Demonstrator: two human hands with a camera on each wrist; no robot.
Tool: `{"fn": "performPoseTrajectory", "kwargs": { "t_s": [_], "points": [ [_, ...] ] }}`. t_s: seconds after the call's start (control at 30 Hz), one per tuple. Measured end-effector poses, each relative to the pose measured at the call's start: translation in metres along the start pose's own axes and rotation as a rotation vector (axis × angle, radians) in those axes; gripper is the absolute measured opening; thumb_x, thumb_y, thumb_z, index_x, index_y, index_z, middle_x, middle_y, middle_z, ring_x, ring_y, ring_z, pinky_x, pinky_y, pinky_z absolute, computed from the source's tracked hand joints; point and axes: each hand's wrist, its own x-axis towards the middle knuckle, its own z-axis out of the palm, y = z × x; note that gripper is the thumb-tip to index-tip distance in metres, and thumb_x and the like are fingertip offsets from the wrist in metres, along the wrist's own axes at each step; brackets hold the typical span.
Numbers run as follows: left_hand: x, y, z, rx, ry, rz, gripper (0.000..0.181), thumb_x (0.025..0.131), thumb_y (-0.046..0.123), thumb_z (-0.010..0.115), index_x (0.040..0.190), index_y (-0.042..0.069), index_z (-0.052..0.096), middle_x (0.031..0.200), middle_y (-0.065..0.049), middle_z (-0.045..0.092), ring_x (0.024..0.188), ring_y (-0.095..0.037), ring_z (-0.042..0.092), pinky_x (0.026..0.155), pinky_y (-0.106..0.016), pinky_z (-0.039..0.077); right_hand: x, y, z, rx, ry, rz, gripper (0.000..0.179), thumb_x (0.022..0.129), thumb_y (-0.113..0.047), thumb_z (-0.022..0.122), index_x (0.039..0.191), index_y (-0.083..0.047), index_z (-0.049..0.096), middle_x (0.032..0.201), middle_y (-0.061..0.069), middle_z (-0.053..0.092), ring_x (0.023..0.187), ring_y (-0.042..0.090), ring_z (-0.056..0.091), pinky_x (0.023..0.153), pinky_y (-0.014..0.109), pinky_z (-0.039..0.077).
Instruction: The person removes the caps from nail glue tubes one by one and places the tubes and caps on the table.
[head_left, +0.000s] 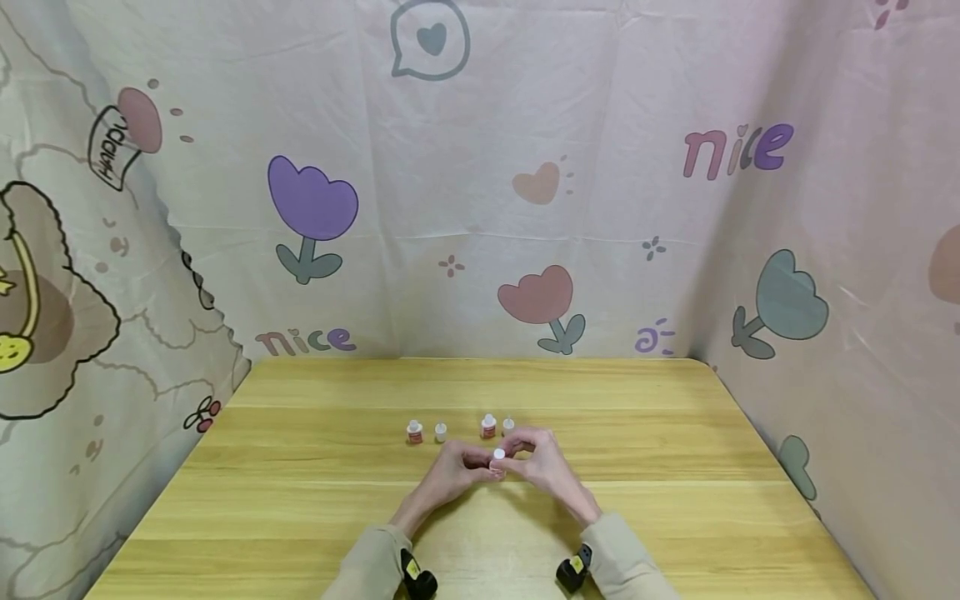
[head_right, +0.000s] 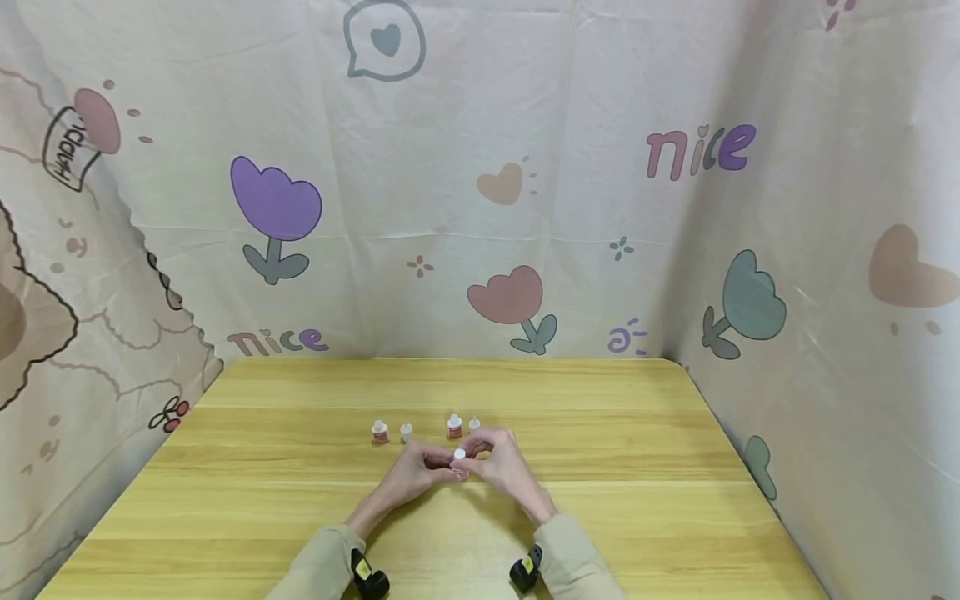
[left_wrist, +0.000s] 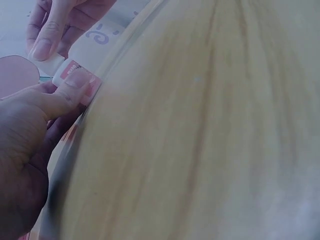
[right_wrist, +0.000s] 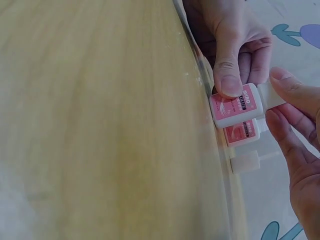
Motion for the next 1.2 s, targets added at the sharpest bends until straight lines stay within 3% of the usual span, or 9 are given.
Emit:
{"fn": "performPoseTrajectory", "kwargs": {
  "t_s": [0.37, 0.63, 1.03, 1.2],
  "points": [
    [-0.001, 0.001, 0.000, 0.015, -0.006, -0.015, 0.022, 0.085, 0.013, 0.079, 0.107, 0.010, 0.078, 0.101, -0.007, 0.079, 0.090, -0.006, 0.074, 0.082, -0.021, 0.058, -0.001, -0.001, -0.001, 0.001, -0.008, -0.013, 0.012, 0.080, 0.009, 0.077, 0.092, 0.009, 0.072, 0.090, 0.024, 0.073, 0.079, 0.034, 0.070, 0.084, 0.047, 0.060],
    [-0.001, 0.001, -0.001, 0.006, -0.009, -0.002, 0.021, 0.086, 0.014, 0.079, 0.106, 0.009, 0.079, 0.101, -0.007, 0.079, 0.090, -0.006, 0.074, 0.083, -0.022, 0.058, -0.002, 0.000, 0.000, -0.004, 0.021, 0.015, 0.014, 0.079, 0.005, 0.080, 0.090, 0.007, 0.071, 0.086, 0.022, 0.073, 0.076, 0.026, 0.070, 0.078, 0.044, 0.061],
    [0.000, 0.000, -0.001, 0.010, -0.010, -0.001, 0.021, 0.085, 0.012, 0.079, 0.106, 0.010, 0.079, 0.100, -0.006, 0.080, 0.089, -0.006, 0.074, 0.082, -0.021, 0.058, -0.002, 0.000, 0.000, -0.002, 0.036, -0.018, 0.010, 0.079, 0.008, 0.079, 0.087, 0.009, 0.072, 0.085, 0.024, 0.073, 0.075, 0.029, 0.070, 0.076, 0.043, 0.062],
    [0.000, 0.000, -0.001, 0.016, -0.006, 0.022, 0.020, 0.085, 0.013, 0.078, 0.105, 0.008, 0.079, 0.099, -0.008, 0.079, 0.089, -0.010, 0.075, 0.081, -0.021, 0.058, 0.000, 0.024, 0.002, -0.007, 0.006, -0.003, 0.010, 0.081, 0.004, 0.079, 0.090, 0.005, 0.074, 0.089, 0.022, 0.074, 0.079, 0.032, 0.071, 0.083, 0.043, 0.061]
  ]
}}
